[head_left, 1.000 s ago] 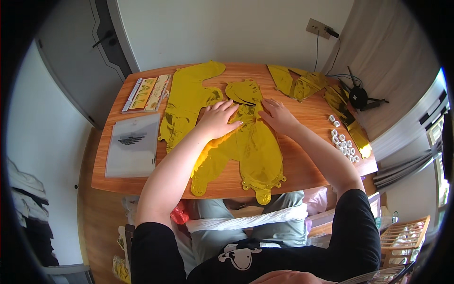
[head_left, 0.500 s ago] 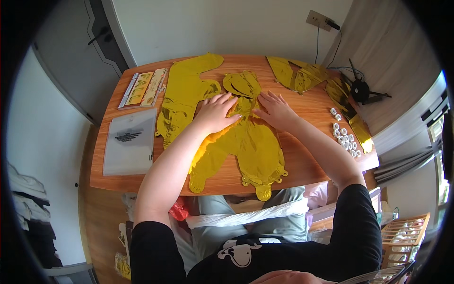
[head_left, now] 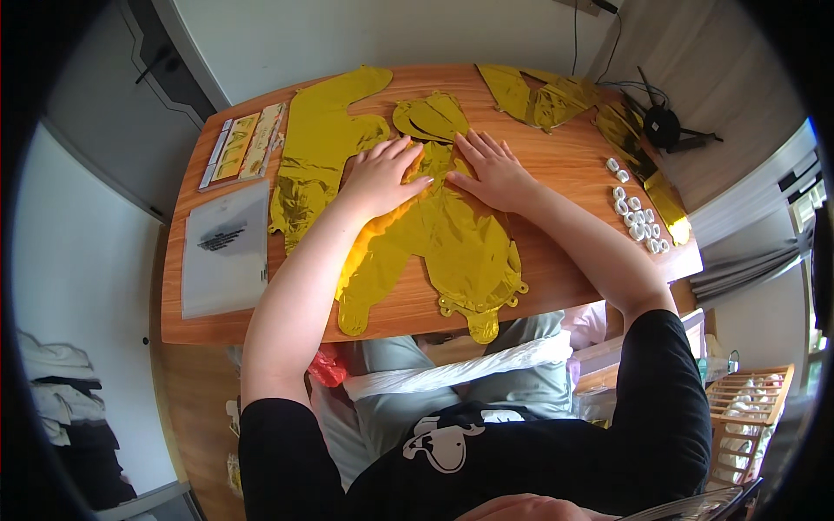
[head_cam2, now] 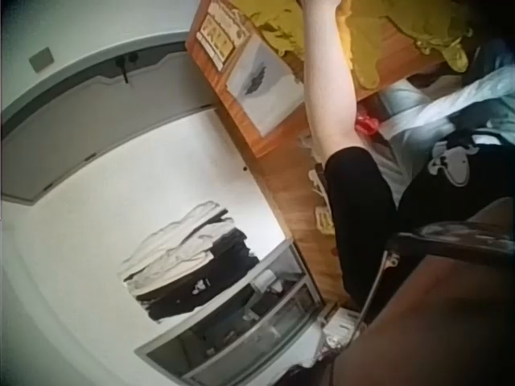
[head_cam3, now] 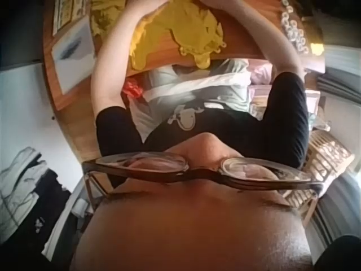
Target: Folding pieces of gold foil into specific shapes on a wooden table.
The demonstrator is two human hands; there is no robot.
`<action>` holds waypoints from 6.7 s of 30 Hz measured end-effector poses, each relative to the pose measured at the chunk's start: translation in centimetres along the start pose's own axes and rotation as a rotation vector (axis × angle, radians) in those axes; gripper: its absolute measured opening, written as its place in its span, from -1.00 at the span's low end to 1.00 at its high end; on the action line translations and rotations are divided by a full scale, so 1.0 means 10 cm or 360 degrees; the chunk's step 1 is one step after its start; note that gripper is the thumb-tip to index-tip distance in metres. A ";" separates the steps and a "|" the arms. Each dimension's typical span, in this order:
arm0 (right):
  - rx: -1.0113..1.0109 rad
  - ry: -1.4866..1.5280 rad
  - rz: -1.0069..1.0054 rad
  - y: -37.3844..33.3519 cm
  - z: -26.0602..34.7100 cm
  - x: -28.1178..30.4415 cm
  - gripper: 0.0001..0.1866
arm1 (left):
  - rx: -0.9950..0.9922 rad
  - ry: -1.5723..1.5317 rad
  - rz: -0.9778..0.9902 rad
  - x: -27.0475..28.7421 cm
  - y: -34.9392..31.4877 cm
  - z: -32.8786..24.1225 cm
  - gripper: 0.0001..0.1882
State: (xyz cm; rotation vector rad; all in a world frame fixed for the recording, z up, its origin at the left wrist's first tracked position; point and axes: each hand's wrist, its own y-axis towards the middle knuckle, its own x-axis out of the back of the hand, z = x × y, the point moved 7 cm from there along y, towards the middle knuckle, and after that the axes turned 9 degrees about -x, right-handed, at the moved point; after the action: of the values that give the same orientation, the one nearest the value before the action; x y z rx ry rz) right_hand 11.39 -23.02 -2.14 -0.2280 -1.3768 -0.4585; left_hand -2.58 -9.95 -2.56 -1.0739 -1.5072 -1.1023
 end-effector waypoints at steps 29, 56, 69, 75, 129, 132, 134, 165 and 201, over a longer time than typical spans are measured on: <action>-0.0045 -0.0101 -0.0009 -0.06 -0.01 0.00 -0.01 | -0.0438 -0.0200 -0.0281 0.31 1.23 -0.36 -0.38; -0.0049 -0.0072 -0.0020 -0.09 0.00 0.02 0.04 | -0.0315 0.0237 -0.0368 0.15 1.42 -0.19 -0.64; -0.0023 -0.0091 0.0032 -0.06 0.17 0.03 0.00 | -0.0066 -0.1401 -0.0584 0.16 1.39 0.20 -0.56; -0.0065 -0.0233 0.0126 -0.05 -0.12 -0.03 -0.02 | -0.0958 -0.0644 -0.0830 0.59 0.46 -1.06 -0.79; -0.0068 -0.0121 -0.0117 -0.08 -0.01 -0.02 -0.03 | -0.0575 -0.0422 -0.0086 0.32 -0.65 -0.79 -0.75; -0.0073 -0.0116 -0.0107 -0.09 -0.01 -0.02 -0.03 | -0.0496 -0.0721 -0.0117 0.35 -0.61 -0.77 -0.81; -0.0067 -0.0109 -0.0106 -0.09 -0.01 -0.01 -0.03 | -0.0461 -0.0892 -0.0142 0.35 -0.59 -0.75 -0.82; -0.0069 -0.0097 -0.0136 -0.08 -0.02 -0.03 -0.03 | -0.1036 -0.0422 0.0049 0.45 -0.88 -1.34 -0.70; -0.0089 -0.0135 -0.0087 -0.08 -0.01 -0.02 -0.03 | -0.1165 -0.0198 -0.0224 0.54 -0.85 -1.35 -0.87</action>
State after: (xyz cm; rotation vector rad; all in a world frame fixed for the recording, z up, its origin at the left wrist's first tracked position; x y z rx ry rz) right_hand 11.06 -23.76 -2.44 -0.2587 -1.4572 -0.5385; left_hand -9.14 -24.19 3.49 -1.5592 -1.3046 -1.7877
